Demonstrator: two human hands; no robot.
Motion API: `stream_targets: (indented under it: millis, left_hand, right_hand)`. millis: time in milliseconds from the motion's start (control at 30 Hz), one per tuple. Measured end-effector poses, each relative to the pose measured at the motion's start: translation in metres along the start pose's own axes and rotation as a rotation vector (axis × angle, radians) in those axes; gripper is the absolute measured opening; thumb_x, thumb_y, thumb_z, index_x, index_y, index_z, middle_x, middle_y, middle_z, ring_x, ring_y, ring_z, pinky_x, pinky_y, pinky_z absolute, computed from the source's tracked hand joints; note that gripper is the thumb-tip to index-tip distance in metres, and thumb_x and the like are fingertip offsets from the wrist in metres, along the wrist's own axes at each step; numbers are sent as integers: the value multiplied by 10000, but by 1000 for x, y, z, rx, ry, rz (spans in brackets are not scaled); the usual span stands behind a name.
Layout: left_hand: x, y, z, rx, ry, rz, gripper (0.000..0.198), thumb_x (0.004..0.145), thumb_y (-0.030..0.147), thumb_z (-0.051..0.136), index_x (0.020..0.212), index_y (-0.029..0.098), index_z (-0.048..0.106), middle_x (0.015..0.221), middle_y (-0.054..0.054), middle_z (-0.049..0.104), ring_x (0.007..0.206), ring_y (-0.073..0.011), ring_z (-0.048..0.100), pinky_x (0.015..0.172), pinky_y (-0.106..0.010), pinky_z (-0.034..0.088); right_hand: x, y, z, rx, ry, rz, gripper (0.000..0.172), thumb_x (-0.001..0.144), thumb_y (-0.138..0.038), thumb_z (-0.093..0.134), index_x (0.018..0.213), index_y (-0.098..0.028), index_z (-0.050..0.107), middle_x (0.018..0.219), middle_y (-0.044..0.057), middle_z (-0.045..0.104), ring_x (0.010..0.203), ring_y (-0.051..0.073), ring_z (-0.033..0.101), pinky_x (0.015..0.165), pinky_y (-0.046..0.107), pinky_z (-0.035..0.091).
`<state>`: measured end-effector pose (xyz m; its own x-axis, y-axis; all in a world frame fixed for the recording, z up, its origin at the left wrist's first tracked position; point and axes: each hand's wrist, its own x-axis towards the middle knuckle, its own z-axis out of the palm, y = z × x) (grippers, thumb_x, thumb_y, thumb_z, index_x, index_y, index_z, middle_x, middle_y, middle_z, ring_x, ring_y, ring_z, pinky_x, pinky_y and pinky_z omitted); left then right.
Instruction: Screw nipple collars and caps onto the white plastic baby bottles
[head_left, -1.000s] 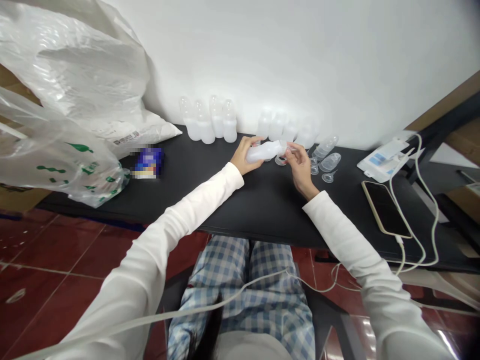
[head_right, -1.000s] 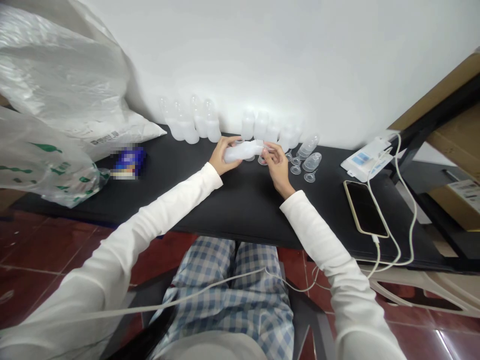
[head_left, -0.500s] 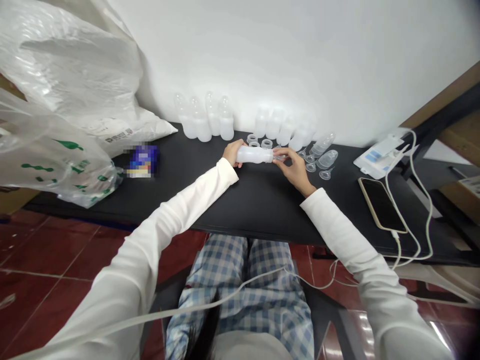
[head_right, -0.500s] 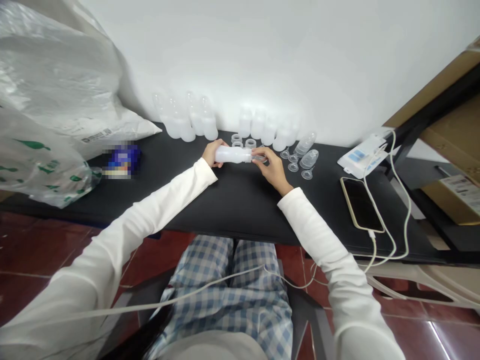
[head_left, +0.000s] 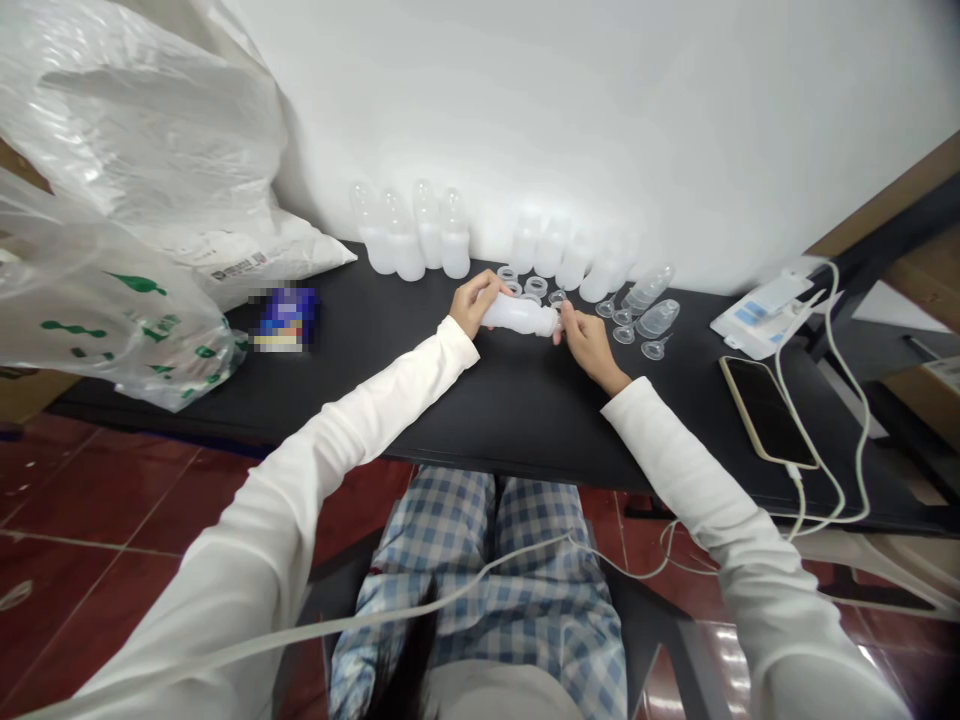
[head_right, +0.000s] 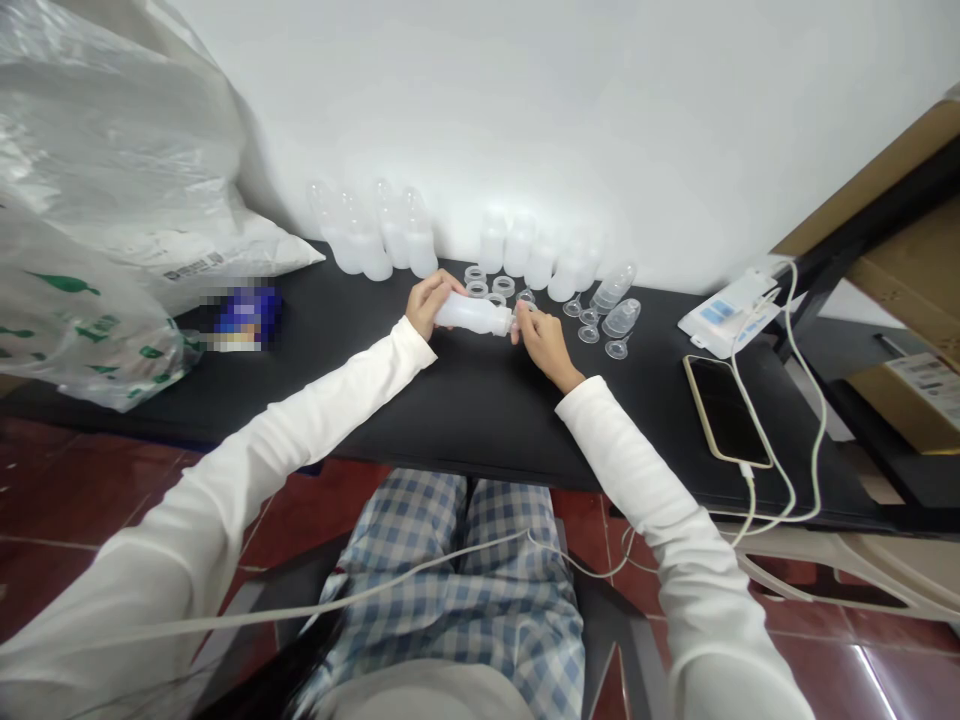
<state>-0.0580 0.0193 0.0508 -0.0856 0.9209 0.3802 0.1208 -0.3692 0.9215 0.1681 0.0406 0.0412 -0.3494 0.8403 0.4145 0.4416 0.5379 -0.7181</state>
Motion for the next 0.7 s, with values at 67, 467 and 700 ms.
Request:
stream_targets:
  millis: [67, 467, 700]
  left_hand:
    - [-1, -1, 0, 11, 2, 26, 697, 804, 883, 523, 811, 197, 645, 820, -68, 671, 541, -134, 598, 408, -252, 418]
    - [6, -9, -2, -25, 2, -99, 626, 875, 791, 527, 804, 187, 673, 597, -27, 603, 379, -110, 483, 367, -253, 303]
    - [4, -6, -9, 250, -116, 297, 653, 750, 830, 668, 964, 217, 739, 1022, -114, 728, 1009, -292, 721, 911, -446, 613]
  right_hand:
    - [0, 1, 0, -59, -10, 0, 790, 997, -787, 223, 585, -227, 599, 629, 38, 590, 664, 192, 581, 819, 376, 462]
    - [1, 2, -7, -122, -85, -260, 494, 852, -591, 733, 1186, -234, 661, 1048, 85, 733, 890, 249, 651, 854, 406, 526]
    - [5, 4, -5, 242, -128, 37, 688, 888, -853, 465, 661, -218, 602, 553, -8, 537, 562, 140, 504, 600, 304, 421]
